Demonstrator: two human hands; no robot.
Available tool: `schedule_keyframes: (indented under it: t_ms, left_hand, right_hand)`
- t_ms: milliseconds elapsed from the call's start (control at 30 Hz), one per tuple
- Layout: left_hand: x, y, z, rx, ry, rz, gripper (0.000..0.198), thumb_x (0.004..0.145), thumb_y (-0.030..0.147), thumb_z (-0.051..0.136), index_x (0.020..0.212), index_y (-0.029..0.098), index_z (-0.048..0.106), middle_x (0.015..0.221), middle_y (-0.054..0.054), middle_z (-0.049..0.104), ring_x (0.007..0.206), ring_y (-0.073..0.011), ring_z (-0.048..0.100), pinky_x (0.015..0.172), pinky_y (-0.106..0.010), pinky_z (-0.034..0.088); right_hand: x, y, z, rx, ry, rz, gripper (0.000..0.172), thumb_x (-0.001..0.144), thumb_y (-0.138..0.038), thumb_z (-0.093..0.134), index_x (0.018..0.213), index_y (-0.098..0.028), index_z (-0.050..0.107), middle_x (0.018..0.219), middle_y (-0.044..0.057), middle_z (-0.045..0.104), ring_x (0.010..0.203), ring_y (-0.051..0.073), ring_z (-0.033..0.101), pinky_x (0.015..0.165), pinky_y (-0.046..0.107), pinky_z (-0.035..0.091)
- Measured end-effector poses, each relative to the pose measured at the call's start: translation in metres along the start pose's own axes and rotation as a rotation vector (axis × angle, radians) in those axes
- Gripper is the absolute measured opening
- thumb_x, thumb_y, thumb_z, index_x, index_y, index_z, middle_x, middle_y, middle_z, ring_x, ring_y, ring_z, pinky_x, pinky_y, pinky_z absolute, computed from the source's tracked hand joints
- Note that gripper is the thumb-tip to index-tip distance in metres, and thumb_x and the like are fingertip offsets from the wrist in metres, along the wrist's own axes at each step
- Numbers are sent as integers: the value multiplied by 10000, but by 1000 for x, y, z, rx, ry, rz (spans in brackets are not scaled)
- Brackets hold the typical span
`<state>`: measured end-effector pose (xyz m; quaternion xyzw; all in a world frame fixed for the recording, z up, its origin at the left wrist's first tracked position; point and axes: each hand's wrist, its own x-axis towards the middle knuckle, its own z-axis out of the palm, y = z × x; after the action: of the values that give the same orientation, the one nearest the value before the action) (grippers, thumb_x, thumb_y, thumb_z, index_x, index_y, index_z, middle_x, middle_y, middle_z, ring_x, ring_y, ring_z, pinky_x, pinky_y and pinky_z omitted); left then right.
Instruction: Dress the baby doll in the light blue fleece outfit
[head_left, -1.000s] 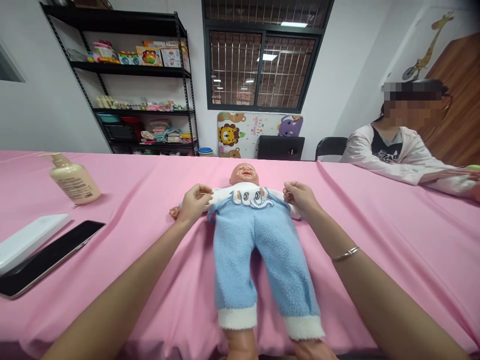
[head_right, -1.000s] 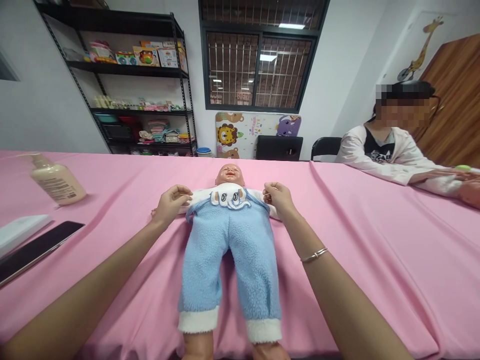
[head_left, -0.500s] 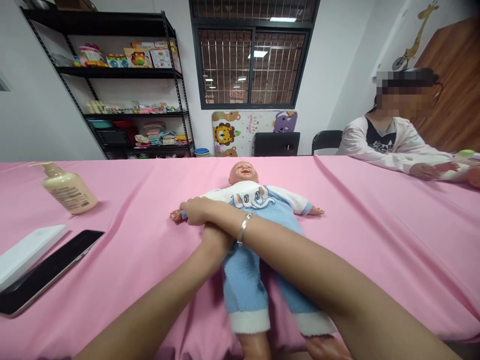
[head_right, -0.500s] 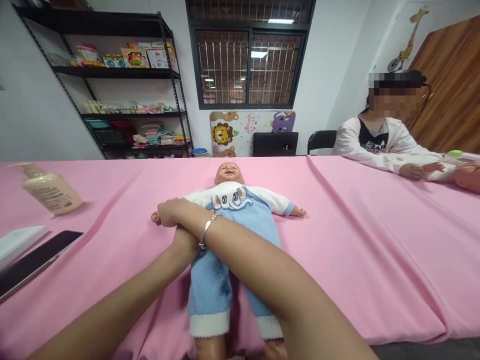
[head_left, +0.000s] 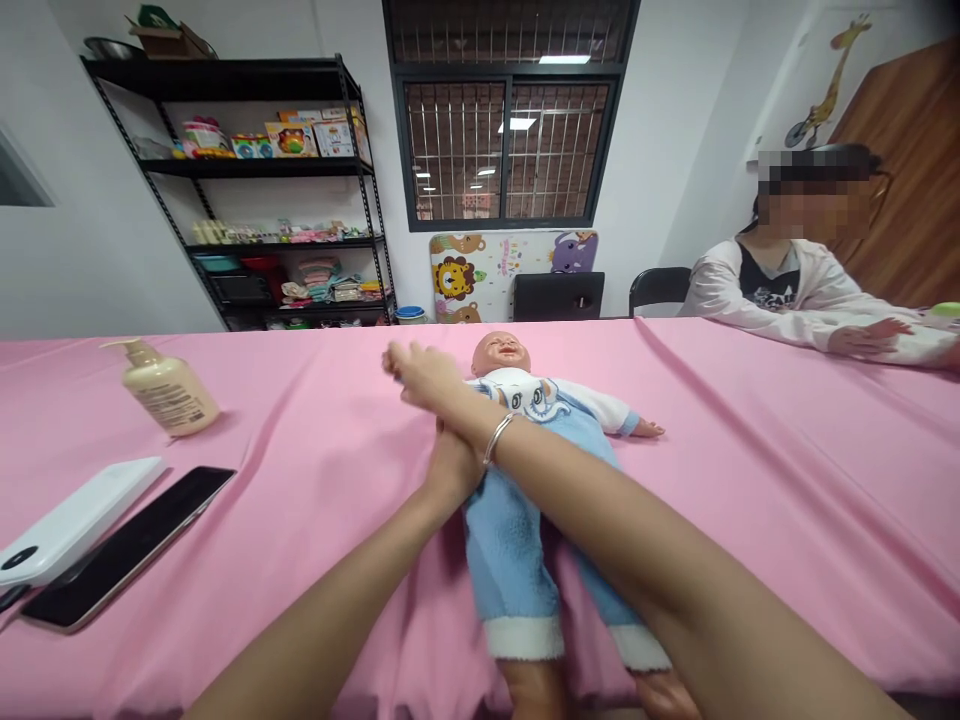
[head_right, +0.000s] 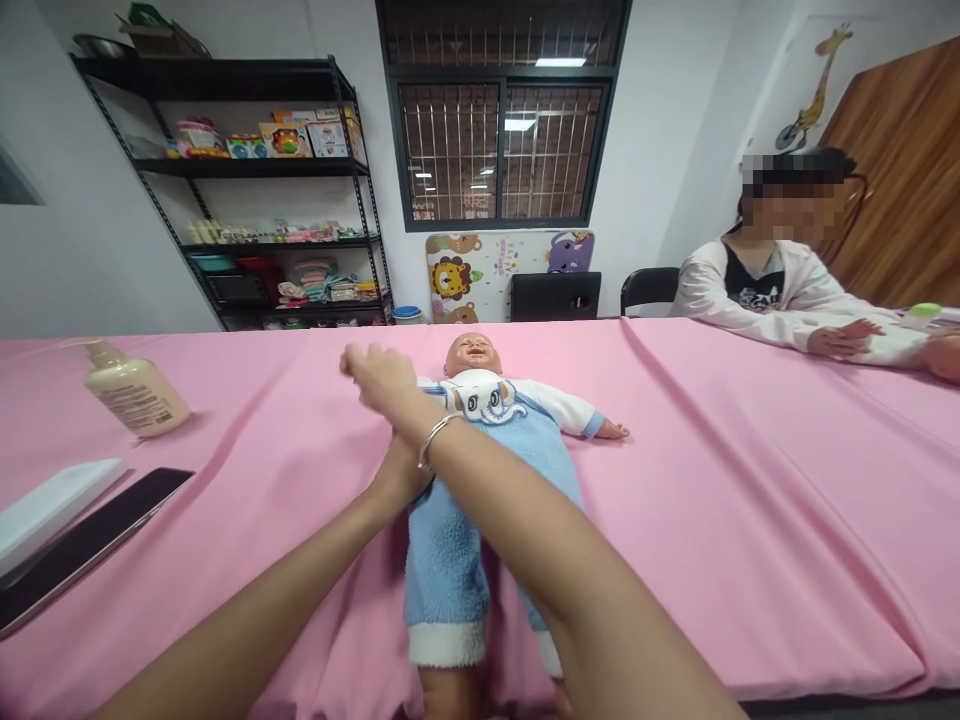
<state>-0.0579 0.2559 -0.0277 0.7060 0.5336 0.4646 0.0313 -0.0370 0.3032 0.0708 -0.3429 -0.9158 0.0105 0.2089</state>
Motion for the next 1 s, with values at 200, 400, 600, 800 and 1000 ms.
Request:
schedule_keyframes:
  t_ms: [200,400,600,800,1000]
  left_hand:
    - [6,21,-5,211,267,74,644,807,149,448,1360,37,137,1392,-251,215,1347,-331,77,1079,-536,216]
    - [16,21,-24,166,337,86,408,801,114,426,1204,103,362,1121,-156,462,1138,-275,425,958,-463,395]
    - [23,20,-42,185,53,-150,186,722,136,499,904,169,491,903,-63,518,847,-223,529,729,-338,448]
    - [25,16,-49,35,-11,-175,122,640,112,502,707,184,429,674,25,463,628,-135,462,598,-241,368]
    - [20,17,-40,-234,100,-174,202,678,178,534,871,170,476,601,69,366,506,-75,357,538,-190,346]
  right_hand:
    - [1,57,-48,331,71,170,303,785,-272,536,1038,-123,460,953,71,574,839,179,547,754,292,430]
    - [-28,62,-78,330,-349,-76,465,807,-571,464,743,-133,608,716,34,598,736,155,535,681,229,400]
    - [-23,62,-72,226,-394,49,292,737,-401,577,633,-128,563,568,-1,511,551,98,470,505,196,333]
    - [-17,65,-43,832,-370,302,121,702,-269,558,699,-155,516,527,-23,482,425,81,406,380,185,276]
    - [-1,51,-37,1298,-332,426,159,740,-250,580,716,-151,457,587,6,554,498,109,494,471,207,415]
